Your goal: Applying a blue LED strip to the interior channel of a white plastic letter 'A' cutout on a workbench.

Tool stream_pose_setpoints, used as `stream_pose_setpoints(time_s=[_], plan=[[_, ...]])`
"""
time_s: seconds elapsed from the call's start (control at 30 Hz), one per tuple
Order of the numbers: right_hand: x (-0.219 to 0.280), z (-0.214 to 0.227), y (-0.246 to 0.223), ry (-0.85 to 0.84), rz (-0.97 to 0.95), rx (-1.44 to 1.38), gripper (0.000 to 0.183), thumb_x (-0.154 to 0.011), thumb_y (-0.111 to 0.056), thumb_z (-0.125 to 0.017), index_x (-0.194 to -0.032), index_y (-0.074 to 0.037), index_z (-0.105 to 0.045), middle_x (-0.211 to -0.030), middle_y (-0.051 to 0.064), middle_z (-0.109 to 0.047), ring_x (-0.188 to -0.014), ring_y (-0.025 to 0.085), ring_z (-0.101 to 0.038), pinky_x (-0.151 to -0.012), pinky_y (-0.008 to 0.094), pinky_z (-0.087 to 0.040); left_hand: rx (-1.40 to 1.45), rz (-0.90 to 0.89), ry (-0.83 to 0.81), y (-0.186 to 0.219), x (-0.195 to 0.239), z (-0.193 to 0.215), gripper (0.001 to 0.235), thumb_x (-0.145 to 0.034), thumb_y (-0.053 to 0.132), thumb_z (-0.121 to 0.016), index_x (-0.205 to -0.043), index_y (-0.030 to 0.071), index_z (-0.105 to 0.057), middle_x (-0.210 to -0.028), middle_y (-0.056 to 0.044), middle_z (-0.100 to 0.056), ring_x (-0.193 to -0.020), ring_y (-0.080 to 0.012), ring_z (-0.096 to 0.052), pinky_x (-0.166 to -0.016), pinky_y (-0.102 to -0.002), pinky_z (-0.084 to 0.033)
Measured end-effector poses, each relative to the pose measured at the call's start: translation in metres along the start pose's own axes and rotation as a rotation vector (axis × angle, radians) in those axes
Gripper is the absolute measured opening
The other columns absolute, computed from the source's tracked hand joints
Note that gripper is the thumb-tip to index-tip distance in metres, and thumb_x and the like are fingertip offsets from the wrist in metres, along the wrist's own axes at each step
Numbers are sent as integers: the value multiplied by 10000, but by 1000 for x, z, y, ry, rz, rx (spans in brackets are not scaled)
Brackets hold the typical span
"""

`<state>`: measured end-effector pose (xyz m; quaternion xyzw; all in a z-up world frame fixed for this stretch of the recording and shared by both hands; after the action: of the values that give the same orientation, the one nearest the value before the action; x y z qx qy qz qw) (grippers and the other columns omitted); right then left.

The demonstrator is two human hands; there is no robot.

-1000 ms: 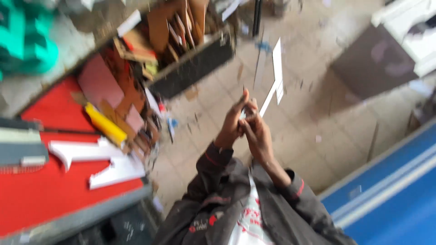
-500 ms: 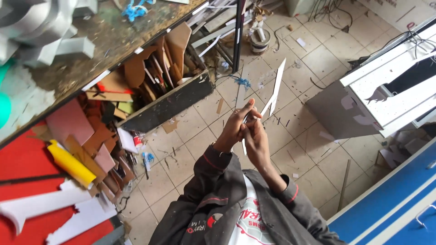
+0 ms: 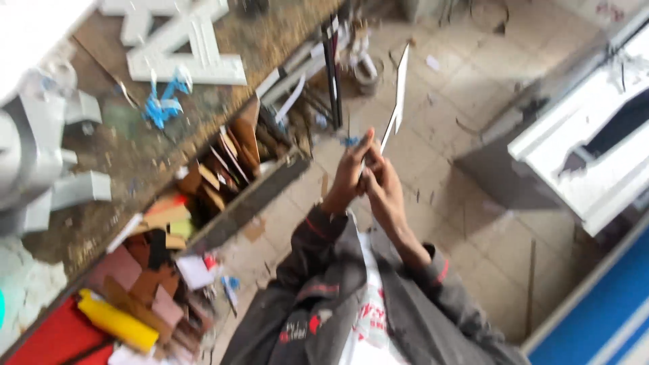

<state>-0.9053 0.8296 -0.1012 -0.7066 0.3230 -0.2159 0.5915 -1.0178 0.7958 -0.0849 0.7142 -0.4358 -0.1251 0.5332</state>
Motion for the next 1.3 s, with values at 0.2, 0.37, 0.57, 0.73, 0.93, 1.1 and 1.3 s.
stream_pose_setpoints(time_s=[0.2, 0.37, 0.57, 0.73, 0.93, 1.1, 1.3], plan=[[-49, -21, -38, -36, 17, 11, 161, -1151, -45, -710, -1284, 45, -704, -843, 145, -754, -790, 217, -773, -800, 363, -618, 333, -31, 32, 87, -19, -17, 694, -1113, 621, -661, -811, -1, -722, -678, -30, -470, -451, -48, -414, -332, -181, -222], [-87, -21, -59, -47, 24, 189, 136, -1069, -50, -837, -1195, -5, -861, -847, 145, -836, -750, 180, -814, -772, 324, -661, 347, -6, -4, 38, -95, 18, 708, -1146, 692, -560, -802, 97, -729, -752, 36, -349, -662, -71, -343, -552, -196, -231], [-146, 3, -52, -82, 17, 188, 114, -1063, -67, -848, -1167, -32, -874, -823, 118, -839, -753, 129, -799, -769, 285, -661, 306, -21, -3, 56, -131, -1, 740, -1148, 704, -553, -885, 38, -741, -782, 43, -329, -637, -47, -364, -514, -209, -243], [-192, 29, -52, -132, -15, 171, 74, -1075, -49, -815, -1132, -26, -855, -786, 92, -816, -747, 107, -787, -731, 262, -647, 295, -20, 1, 54, -175, -21, 748, -1172, 649, -573, -917, -26, -772, -684, 21, -347, -441, -29, -315, -364, -164, -223], [-222, 52, -57, -171, 13, 234, 90, -1100, 7, -705, -1089, 6, -794, -748, 134, -772, -719, 158, -720, -678, 339, -598, 275, -66, 50, 67, -191, -60, 708, -1183, 620, -562, -887, 9, -763, -717, 36, -373, -419, 15, -330, -330, -153, -201], [-243, 68, -45, -166, -55, 15, 134, -1150, -84, -698, -1175, 38, -748, -801, 132, -754, -769, 185, -748, -764, 338, -624, 315, -118, 138, 48, -229, -61, 742, -1172, 643, -547, -852, -4, -717, -650, 12, -426, -380, -32, -292, -329, -193, -168], [-251, 83, -72, -220, -15, 104, 214, -1112, -24, -759, -1295, 84, -786, -854, 170, -785, -813, 162, -742, -778, 335, -638, 388, -193, 70, 70, -221, -90, 743, -1217, 635, -439, -812, 73, -708, -776, 13, -351, -674, -39, -307, -568, -166, -205]])
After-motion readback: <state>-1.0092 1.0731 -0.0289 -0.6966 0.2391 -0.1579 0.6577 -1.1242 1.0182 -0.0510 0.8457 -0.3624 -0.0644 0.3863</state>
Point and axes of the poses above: each hand's wrist, its own x-axis away from the middle knuckle, its own z-axis out of the back of the hand, y = z × x, the point moved 1 cm from there along -x, towards the middle knuckle
